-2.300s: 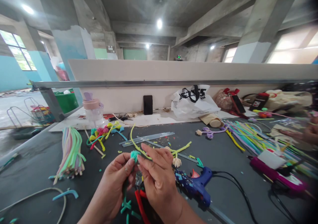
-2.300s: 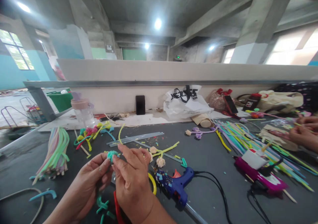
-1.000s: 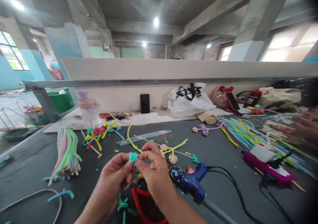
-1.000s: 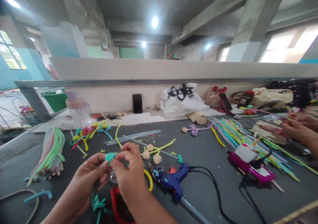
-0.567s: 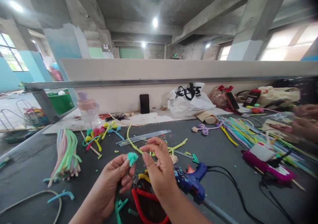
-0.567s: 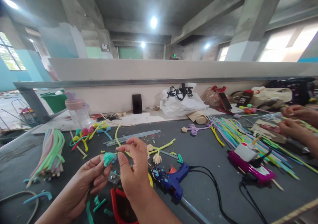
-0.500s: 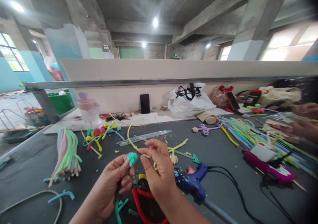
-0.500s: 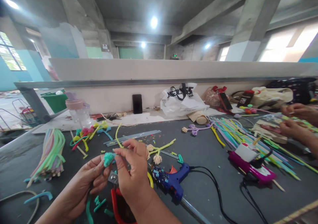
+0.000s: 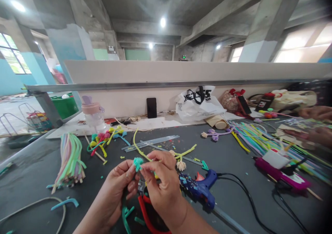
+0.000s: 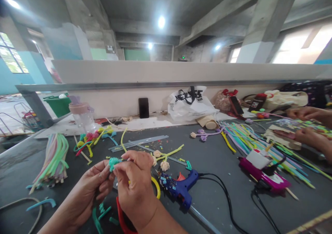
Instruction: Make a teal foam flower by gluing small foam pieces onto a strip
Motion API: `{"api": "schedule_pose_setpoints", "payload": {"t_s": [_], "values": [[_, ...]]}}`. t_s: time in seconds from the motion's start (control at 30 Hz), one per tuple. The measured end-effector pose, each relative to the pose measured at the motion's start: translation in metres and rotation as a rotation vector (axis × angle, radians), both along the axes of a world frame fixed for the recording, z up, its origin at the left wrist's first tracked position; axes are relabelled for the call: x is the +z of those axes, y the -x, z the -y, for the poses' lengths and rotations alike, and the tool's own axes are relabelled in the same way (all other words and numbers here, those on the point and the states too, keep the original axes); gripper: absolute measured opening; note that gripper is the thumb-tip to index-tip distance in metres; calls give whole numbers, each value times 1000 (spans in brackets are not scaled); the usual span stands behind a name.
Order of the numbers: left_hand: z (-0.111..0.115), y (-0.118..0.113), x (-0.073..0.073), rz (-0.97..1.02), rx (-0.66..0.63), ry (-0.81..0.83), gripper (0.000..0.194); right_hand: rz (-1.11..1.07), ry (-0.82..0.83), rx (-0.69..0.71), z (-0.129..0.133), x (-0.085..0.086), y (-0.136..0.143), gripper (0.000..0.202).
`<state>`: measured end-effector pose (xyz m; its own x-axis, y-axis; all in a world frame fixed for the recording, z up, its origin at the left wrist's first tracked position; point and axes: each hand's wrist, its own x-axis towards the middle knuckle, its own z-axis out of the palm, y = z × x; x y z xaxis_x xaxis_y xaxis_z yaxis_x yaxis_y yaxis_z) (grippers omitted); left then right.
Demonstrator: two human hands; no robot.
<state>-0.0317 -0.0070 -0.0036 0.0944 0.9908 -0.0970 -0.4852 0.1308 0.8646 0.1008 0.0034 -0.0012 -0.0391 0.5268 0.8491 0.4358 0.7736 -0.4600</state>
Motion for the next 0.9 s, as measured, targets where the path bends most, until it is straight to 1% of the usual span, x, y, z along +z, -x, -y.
{"api": "schedule_pose_setpoints", "payload": {"t_s": [0.1, 0.17, 0.3, 0.5, 0.63, 0.77, 0.9], "values": [[0, -1, 1, -6, 9, 1, 25, -102, 142, 72, -2, -1, 2, 7], [0, -1, 2, -7, 14, 6, 26, -140, 199, 105, -4, -2, 3, 6], [0, -2, 1, -9, 15, 2, 25, -183, 222, 141, -7, -3, 3, 8], [0, -2, 0, -30, 17, -28, 24, -172, 268, 167, -7, -2, 5, 10], [0, -2, 1, -34, 39, -56, 23, -181, 233, 155, -3, 0, 3, 9], [1, -2, 1, -68, 87, -93, 23, -110, 142, 124, -1, 1, 0, 16], [0, -2, 1, -102, 126, -118, 24, -59, 62, 63, -2, 0, -1, 16]]}}
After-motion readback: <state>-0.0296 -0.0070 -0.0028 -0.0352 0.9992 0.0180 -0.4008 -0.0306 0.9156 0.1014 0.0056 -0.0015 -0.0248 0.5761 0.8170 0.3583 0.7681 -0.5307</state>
